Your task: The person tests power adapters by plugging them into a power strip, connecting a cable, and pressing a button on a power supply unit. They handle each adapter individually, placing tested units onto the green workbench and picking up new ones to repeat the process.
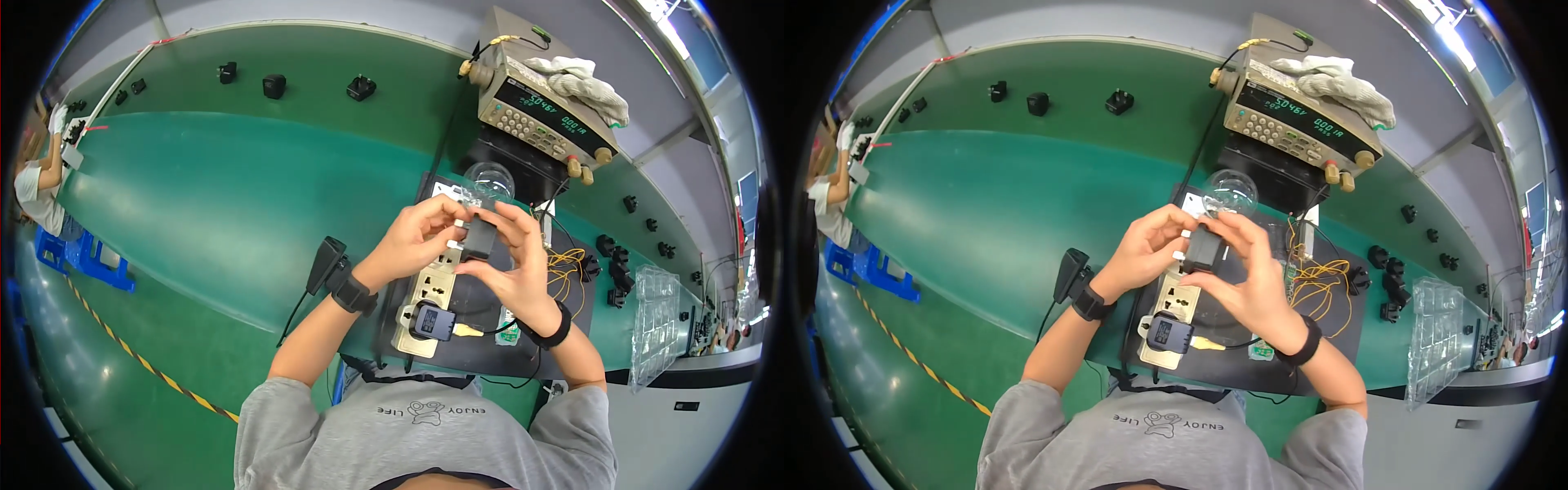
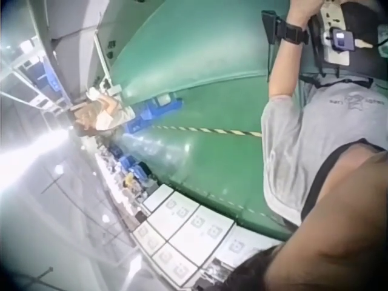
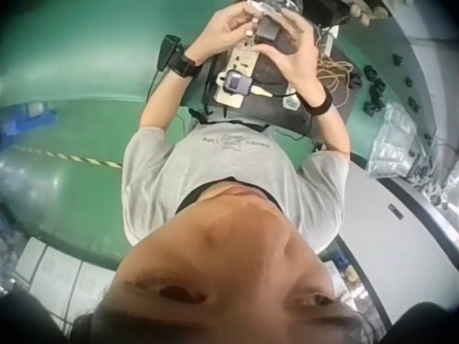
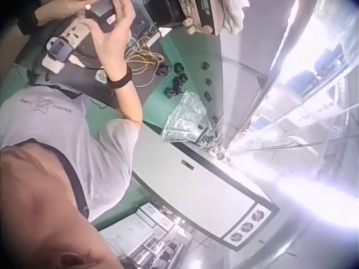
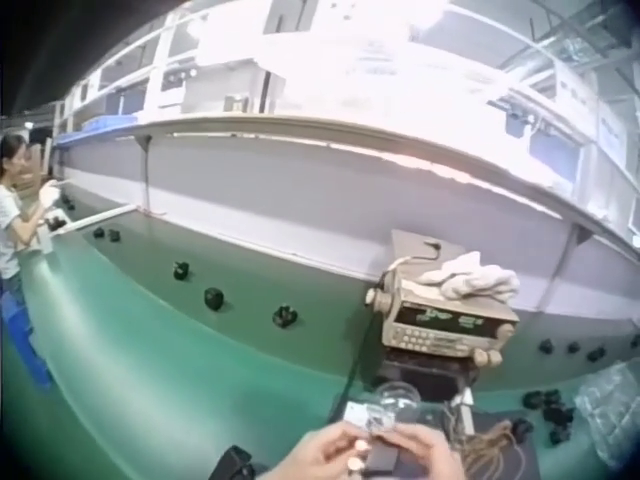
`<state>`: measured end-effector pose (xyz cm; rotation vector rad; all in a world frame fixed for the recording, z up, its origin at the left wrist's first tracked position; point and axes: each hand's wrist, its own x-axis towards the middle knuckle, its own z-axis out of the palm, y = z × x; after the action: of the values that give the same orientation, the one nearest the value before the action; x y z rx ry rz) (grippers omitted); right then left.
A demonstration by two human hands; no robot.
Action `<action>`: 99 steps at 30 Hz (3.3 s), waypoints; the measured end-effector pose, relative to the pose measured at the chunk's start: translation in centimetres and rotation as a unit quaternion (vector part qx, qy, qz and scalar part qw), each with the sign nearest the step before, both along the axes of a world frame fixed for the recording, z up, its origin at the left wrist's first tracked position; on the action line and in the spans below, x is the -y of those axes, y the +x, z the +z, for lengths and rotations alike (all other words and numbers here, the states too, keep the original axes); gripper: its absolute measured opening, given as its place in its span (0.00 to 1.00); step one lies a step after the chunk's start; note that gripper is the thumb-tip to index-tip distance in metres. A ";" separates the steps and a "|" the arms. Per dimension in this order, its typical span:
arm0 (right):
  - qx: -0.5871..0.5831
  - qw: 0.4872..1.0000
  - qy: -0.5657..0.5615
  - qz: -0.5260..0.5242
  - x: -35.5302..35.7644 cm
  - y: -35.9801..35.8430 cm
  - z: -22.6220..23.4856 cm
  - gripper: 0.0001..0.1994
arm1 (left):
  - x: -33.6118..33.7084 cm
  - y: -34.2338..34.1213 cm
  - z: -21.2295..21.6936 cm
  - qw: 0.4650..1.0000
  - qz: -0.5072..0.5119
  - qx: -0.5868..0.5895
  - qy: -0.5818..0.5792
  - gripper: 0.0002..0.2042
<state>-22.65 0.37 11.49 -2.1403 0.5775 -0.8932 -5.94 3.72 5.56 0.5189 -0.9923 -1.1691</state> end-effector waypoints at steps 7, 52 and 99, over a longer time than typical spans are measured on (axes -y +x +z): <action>-0.196 0.979 -0.037 -0.030 1.5 -1.3 1.3 0.29 | 1.7 3.6 0.9 0.949 0.271 0.144 0.071 0.06; -0.079 0.994 0.011 -0.071 -0.3 -6.3 -2.1 0.07 | -8.7 2.2 1.8 0.967 0.165 0.146 -0.132 0.34; -0.071 0.993 -0.033 -0.086 -0.1 -4.7 -2.4 0.08 | 9.4 10.9 -7.1 0.738 0.512 0.398 0.183 0.09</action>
<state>-27.32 0.46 9.04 -2.2524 0.8255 -0.8663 5.01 -5.63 -1.49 1.7300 -0.9149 -0.0501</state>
